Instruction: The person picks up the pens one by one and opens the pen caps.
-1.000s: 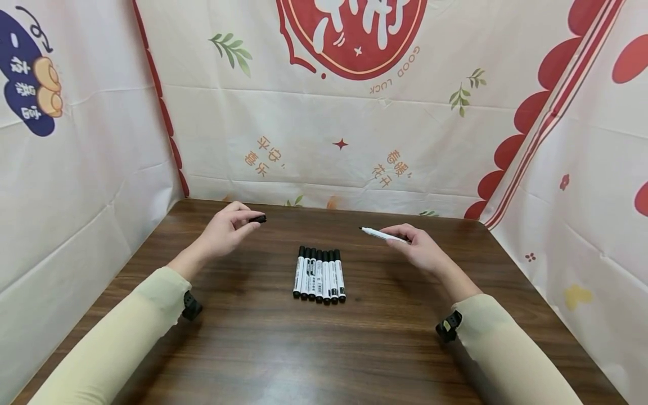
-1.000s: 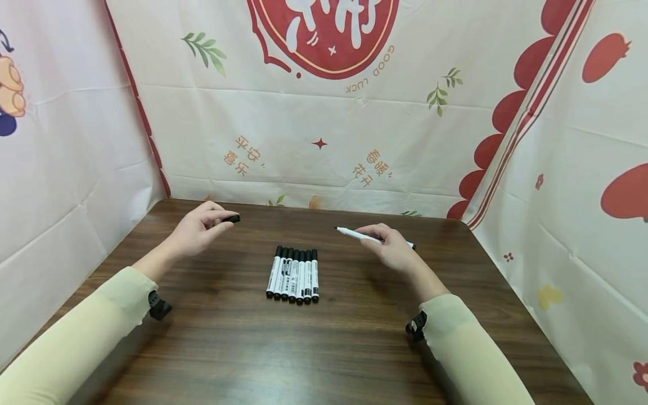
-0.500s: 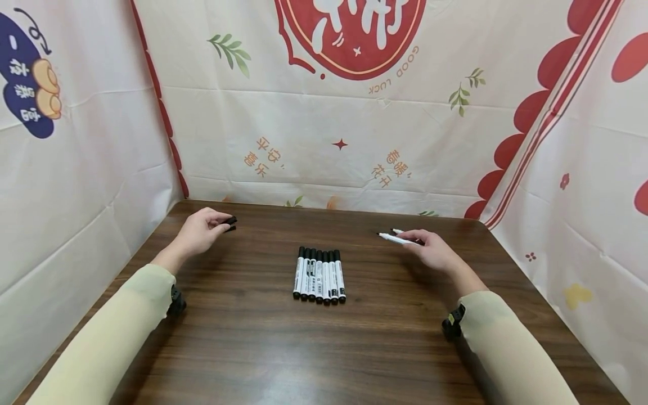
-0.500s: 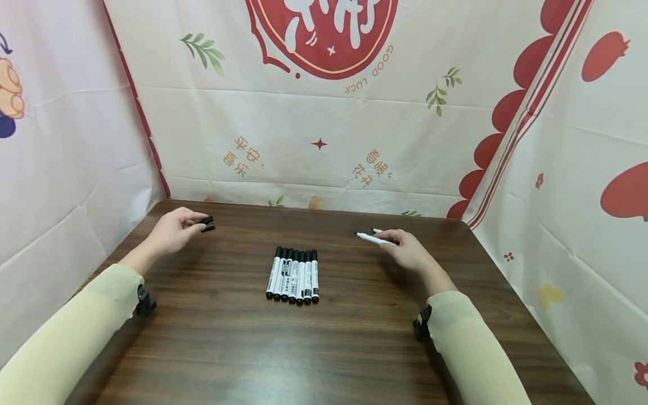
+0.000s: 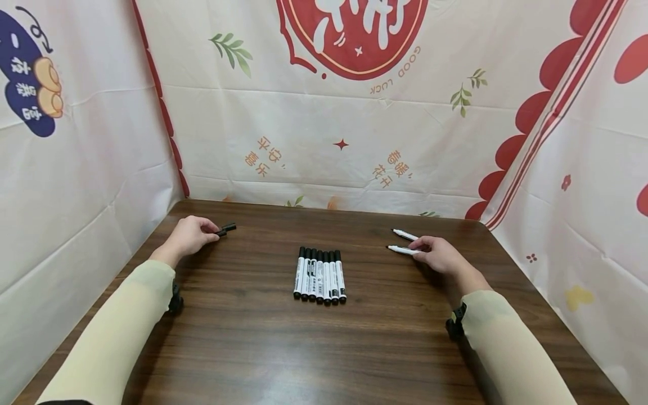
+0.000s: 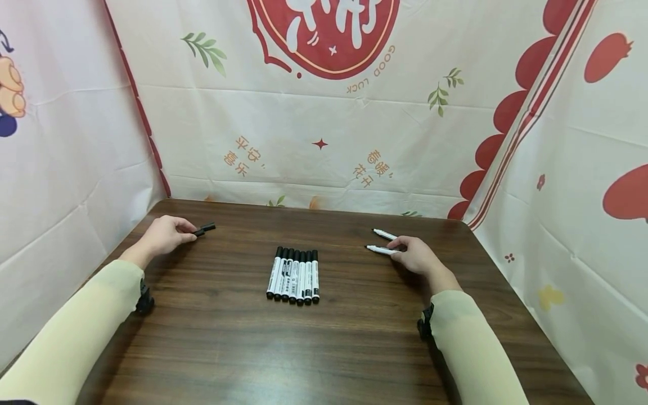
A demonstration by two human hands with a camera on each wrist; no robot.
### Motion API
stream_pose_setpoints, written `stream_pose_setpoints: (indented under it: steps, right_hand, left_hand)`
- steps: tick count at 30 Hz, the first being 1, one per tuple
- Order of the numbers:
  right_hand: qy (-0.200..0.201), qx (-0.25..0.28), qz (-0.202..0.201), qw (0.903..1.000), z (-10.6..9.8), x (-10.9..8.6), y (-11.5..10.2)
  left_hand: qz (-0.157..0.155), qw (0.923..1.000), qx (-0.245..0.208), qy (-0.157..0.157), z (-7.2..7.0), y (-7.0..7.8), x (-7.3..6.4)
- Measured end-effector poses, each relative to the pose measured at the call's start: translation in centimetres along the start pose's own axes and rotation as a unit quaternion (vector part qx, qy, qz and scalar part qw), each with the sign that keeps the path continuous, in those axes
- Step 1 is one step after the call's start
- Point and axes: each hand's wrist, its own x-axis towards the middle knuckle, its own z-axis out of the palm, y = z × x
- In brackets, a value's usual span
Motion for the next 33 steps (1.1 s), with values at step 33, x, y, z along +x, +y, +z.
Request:
stream_pose_setpoints:
  steps: [33]
  right_hand:
    - [0.055,-0.062,0.083,0.9930,-1.3,0.6,2.9]
  left_hand:
    - [-0.025,0.9996,0.001,0.015,0.5,-0.5,1.4]
